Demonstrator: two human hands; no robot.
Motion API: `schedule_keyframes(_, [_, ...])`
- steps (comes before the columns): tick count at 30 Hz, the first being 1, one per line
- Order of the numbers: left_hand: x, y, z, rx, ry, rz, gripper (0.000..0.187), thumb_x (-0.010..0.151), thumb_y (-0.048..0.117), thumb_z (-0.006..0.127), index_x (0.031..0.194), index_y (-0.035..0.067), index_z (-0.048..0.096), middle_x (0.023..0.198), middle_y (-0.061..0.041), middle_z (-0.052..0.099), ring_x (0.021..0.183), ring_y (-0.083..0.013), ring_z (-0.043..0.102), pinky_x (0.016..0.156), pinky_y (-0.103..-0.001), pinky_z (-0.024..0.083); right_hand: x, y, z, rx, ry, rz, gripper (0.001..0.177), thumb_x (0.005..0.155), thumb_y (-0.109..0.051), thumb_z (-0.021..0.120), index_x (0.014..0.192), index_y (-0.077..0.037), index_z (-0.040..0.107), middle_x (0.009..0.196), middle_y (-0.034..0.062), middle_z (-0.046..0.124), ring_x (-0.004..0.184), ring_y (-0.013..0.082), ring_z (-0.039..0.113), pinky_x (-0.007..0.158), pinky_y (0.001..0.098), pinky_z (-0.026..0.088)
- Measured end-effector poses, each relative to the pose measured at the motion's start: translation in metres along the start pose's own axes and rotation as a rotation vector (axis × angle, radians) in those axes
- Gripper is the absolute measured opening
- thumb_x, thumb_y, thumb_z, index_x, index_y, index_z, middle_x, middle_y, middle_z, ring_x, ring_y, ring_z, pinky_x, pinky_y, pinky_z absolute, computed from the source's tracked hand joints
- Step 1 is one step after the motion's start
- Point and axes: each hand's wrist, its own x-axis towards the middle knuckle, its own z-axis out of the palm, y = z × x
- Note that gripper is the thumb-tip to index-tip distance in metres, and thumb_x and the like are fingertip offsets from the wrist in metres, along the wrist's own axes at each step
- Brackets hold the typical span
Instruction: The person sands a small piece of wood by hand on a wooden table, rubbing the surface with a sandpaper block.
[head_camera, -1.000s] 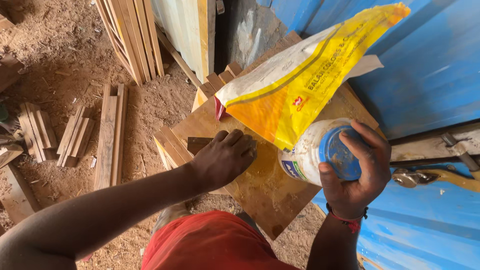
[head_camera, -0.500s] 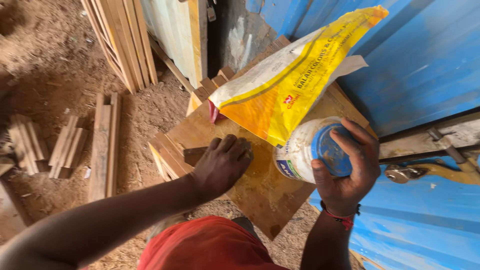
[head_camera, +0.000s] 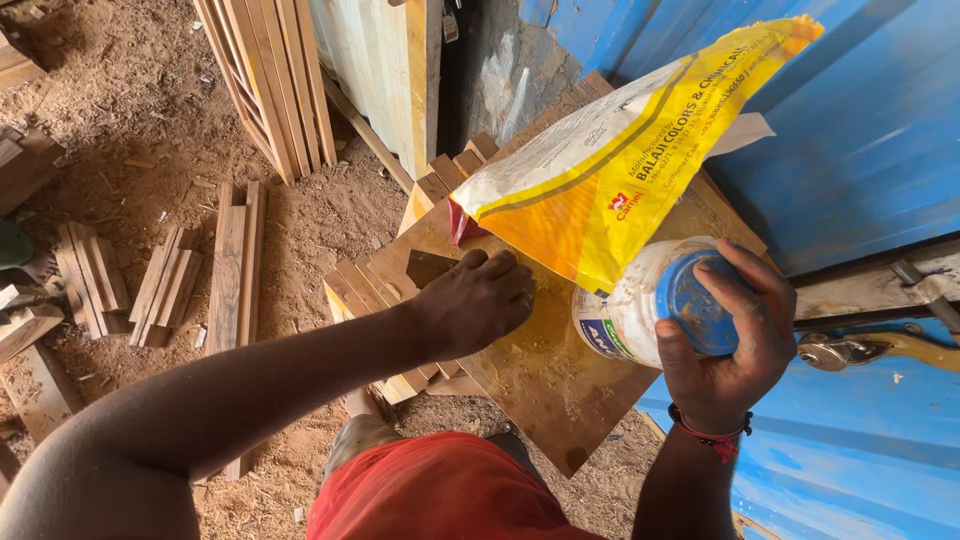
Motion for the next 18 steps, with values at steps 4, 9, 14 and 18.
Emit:
schedule_keyframes(4, [0.001, 0.002, 0.001, 0.042, 0.011, -0.006, 0.024, 0.084, 0.020, 0.063, 0.103, 0.005, 0.068, 0.122, -0.013, 0.062, 0.119, -0.0293, 0.056, 0.089, -0.043, 0.048, 0.006, -0.007, 0.000, 0.001, 0.007, 0.012, 0.051, 0.100, -0.052, 0.076, 0.125, -0.007, 0.067, 0.140, 0.0157, 0.063, 0.125, 0.0277, 0.065, 0.108, 0.0382, 0.052])
schedule_keyframes(9, [-0.001, 0.014, 0.003, -0.008, -0.003, -0.115, 0.025, 0.088, 0.019, 0.062, 0.107, 0.004, 0.067, 0.119, -0.011, 0.062, 0.119, -0.0289, 0.056, 0.088, -0.044, 0.047, 0.010, -0.013, 0.004, -0.002, 0.025, 0.025, 0.051, 0.100, -0.052, 0.076, 0.126, -0.008, 0.067, 0.140, 0.0165, 0.062, 0.123, 0.0274, 0.065, 0.107, 0.0379, 0.054])
schedule_keyframes(14, [-0.003, 0.022, 0.007, 0.002, 0.060, -0.168, 0.030, 0.083, 0.020, 0.063, 0.109, 0.006, 0.067, 0.120, -0.011, 0.061, 0.120, -0.0300, 0.055, 0.091, -0.046, 0.046, 0.011, -0.013, 0.006, -0.021, 0.032, 0.023, 0.051, 0.101, -0.051, 0.076, 0.126, -0.007, 0.067, 0.140, 0.0169, 0.062, 0.123, 0.0274, 0.065, 0.107, 0.0377, 0.054])
schedule_keyframes(18, [-0.002, 0.032, 0.011, 0.050, 0.117, -0.230, 0.030, 0.086, 0.018, 0.063, 0.113, 0.005, 0.067, 0.127, -0.012, 0.061, 0.120, -0.0293, 0.056, 0.092, -0.045, 0.047, 0.012, -0.013, 0.006, -0.013, 0.026, 0.027, 0.051, 0.101, -0.051, 0.076, 0.127, -0.008, 0.067, 0.138, 0.0164, 0.062, 0.123, 0.0270, 0.065, 0.107, 0.0371, 0.054])
